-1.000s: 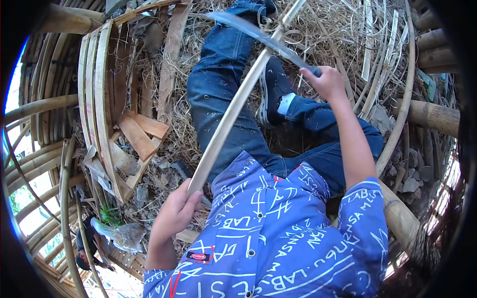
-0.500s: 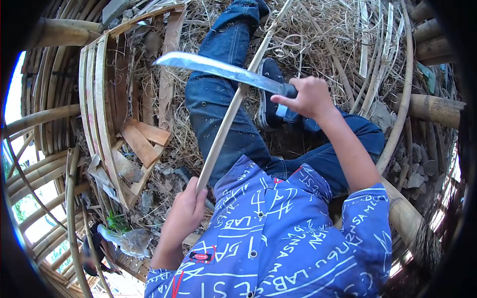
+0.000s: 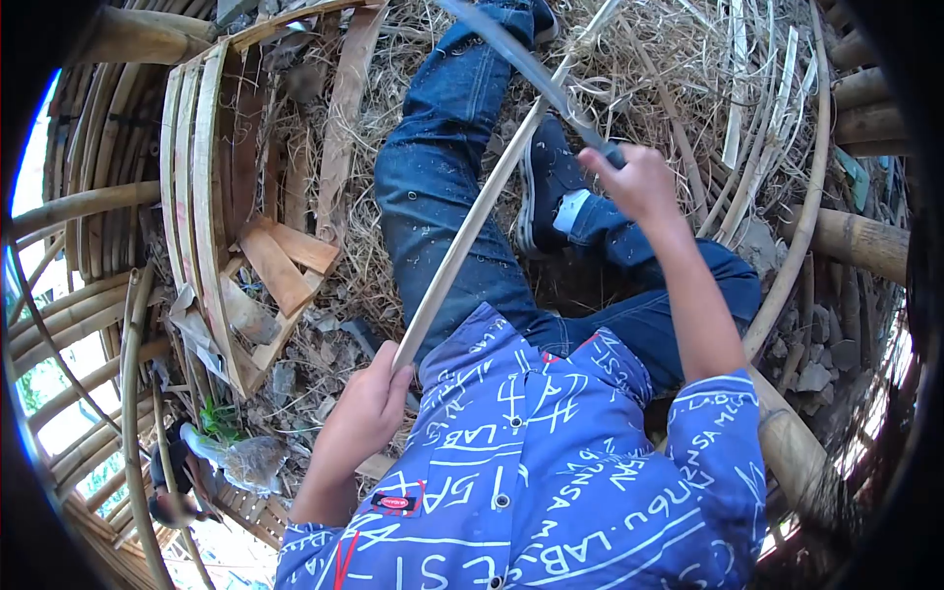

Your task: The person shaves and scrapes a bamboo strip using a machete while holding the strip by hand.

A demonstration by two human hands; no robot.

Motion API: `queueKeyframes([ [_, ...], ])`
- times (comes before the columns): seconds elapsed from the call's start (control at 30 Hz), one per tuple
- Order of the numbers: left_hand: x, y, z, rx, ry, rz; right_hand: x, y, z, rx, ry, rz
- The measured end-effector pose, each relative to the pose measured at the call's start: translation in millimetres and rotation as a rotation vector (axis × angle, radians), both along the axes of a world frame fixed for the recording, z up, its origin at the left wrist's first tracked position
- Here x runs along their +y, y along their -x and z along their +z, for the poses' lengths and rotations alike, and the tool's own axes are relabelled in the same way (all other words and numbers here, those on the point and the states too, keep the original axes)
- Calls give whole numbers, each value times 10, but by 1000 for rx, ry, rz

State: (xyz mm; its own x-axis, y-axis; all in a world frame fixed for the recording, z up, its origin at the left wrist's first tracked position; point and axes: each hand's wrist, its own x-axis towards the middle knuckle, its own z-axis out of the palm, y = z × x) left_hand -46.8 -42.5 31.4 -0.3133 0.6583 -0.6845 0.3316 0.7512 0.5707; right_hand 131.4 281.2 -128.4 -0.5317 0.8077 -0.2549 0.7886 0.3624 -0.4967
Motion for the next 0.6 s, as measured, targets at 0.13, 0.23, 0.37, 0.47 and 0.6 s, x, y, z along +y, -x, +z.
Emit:
queueKeyframes([
  [0.13,33,1,-13,56,15,41,-537,58,110,118,34,173],
  [0.23,13,-2,19,145,17,-22,-490,89,212,67,70,207],
  [0.37,-37,-26,81,159,-28,-44,180,-55,-112,-59,-37,12],
  [0.47,-98,-48,78,61,6,25,760,-334,-332,-158,87,-152],
  [0.6,-188,31,-124,-36,-105,-7,614,-262,-170,-170,-60,-127],
])
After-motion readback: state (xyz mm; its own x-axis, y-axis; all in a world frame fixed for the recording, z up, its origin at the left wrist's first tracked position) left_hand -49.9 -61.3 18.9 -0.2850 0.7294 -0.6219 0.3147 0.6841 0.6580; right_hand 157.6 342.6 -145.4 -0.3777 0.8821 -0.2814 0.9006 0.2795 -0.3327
